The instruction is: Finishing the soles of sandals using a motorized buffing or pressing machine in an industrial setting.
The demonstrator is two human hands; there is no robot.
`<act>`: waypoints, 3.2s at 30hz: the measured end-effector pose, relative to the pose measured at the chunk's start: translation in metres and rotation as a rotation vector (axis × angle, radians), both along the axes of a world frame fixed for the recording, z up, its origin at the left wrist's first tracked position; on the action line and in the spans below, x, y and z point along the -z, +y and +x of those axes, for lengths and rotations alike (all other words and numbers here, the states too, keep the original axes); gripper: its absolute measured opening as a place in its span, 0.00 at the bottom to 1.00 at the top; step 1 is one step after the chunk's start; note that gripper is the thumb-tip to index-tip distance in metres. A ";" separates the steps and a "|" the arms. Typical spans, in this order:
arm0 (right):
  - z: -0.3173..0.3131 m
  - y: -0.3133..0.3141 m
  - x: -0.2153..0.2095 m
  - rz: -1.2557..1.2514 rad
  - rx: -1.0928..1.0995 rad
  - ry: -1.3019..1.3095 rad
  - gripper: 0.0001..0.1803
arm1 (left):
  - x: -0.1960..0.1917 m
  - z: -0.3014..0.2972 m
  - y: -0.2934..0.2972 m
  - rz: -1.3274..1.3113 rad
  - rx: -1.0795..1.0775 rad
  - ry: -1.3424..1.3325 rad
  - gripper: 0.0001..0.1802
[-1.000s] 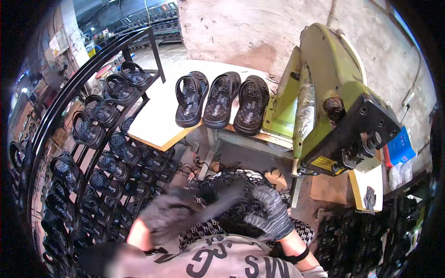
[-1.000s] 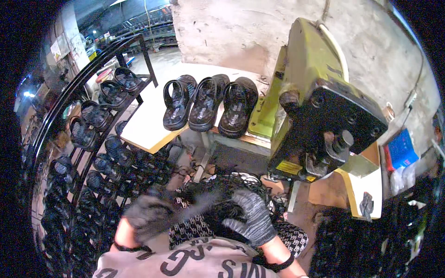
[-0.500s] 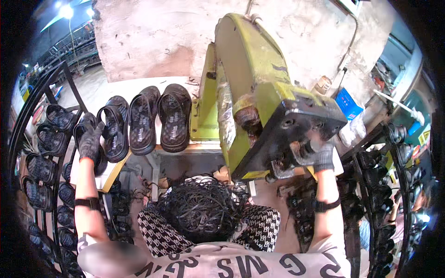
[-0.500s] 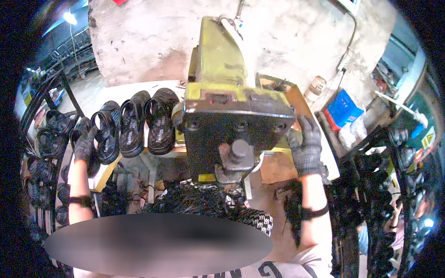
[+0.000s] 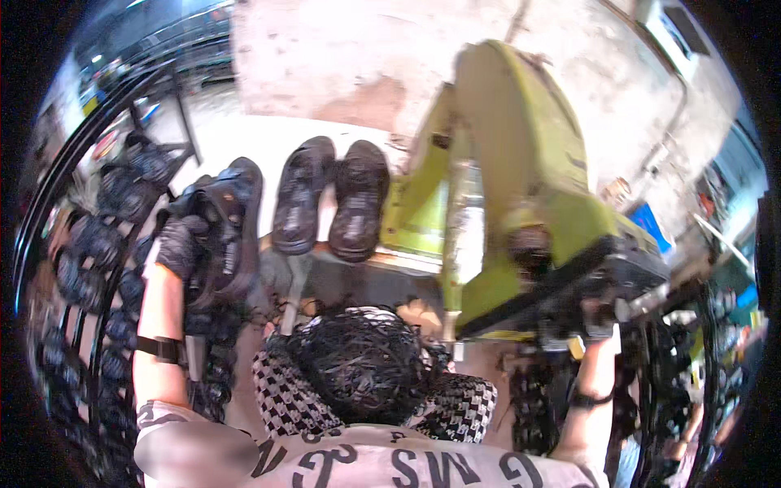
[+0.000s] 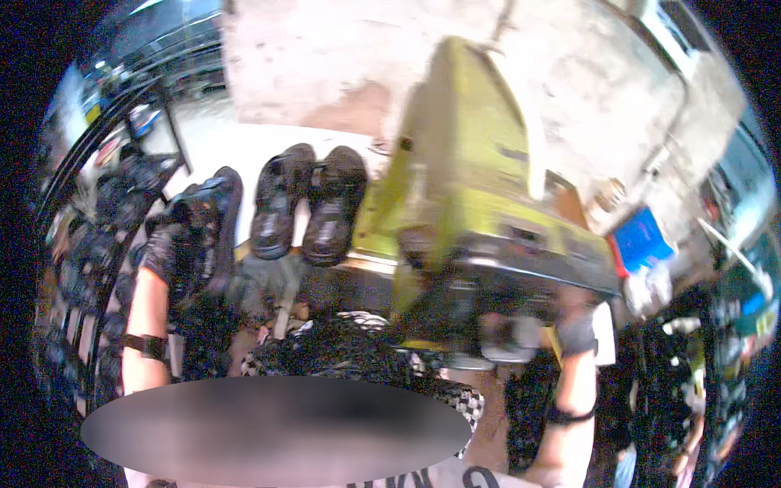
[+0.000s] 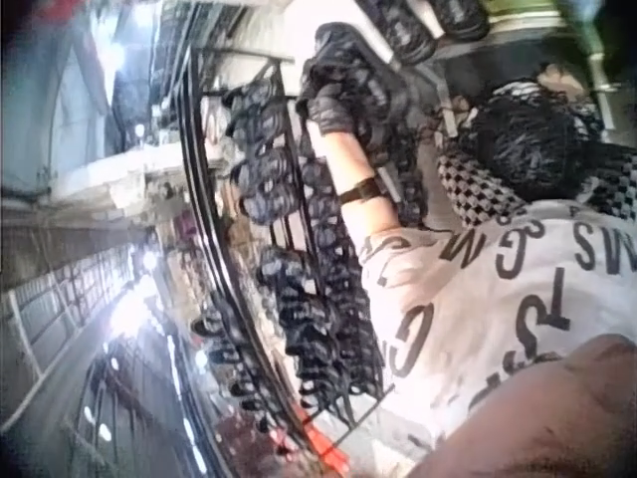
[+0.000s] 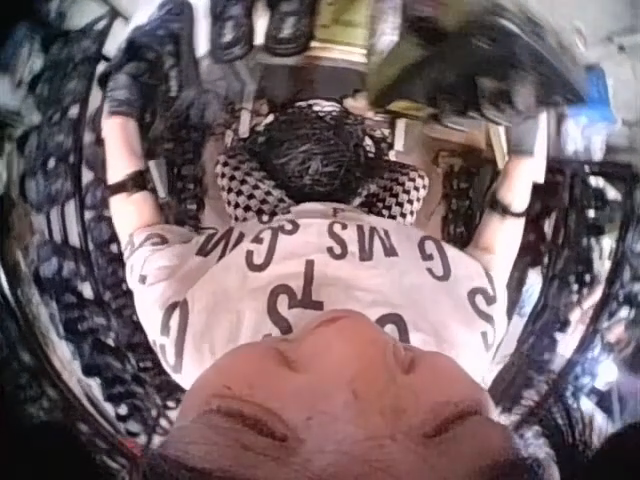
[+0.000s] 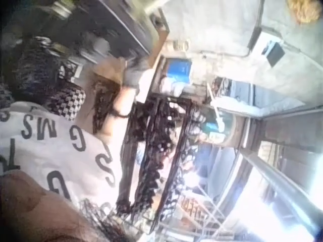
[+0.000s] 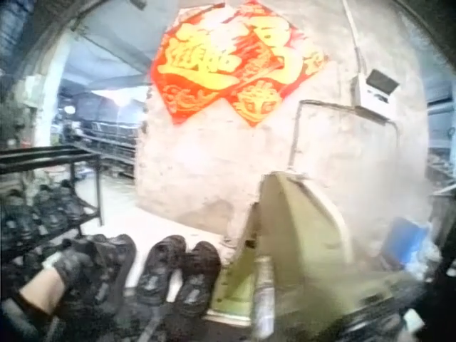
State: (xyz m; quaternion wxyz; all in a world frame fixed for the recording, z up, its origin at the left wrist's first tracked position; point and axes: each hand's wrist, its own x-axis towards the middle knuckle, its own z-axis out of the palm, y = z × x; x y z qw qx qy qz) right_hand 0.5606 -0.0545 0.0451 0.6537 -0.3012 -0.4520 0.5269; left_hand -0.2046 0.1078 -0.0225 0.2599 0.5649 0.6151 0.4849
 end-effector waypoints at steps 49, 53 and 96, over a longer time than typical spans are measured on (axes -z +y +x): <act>-0.694 0.286 -0.242 0.841 -0.277 -0.724 0.25 | -0.333 -0.085 -0.271 0.256 -0.897 1.411 0.22; -0.776 0.261 -0.262 0.980 -0.209 -1.179 0.28 | -0.230 0.021 -0.342 0.131 -1.047 1.201 0.18; -0.823 -0.034 0.034 -0.638 -0.955 -0.231 0.22 | 0.064 -0.093 -0.727 -0.260 -1.685 0.815 0.34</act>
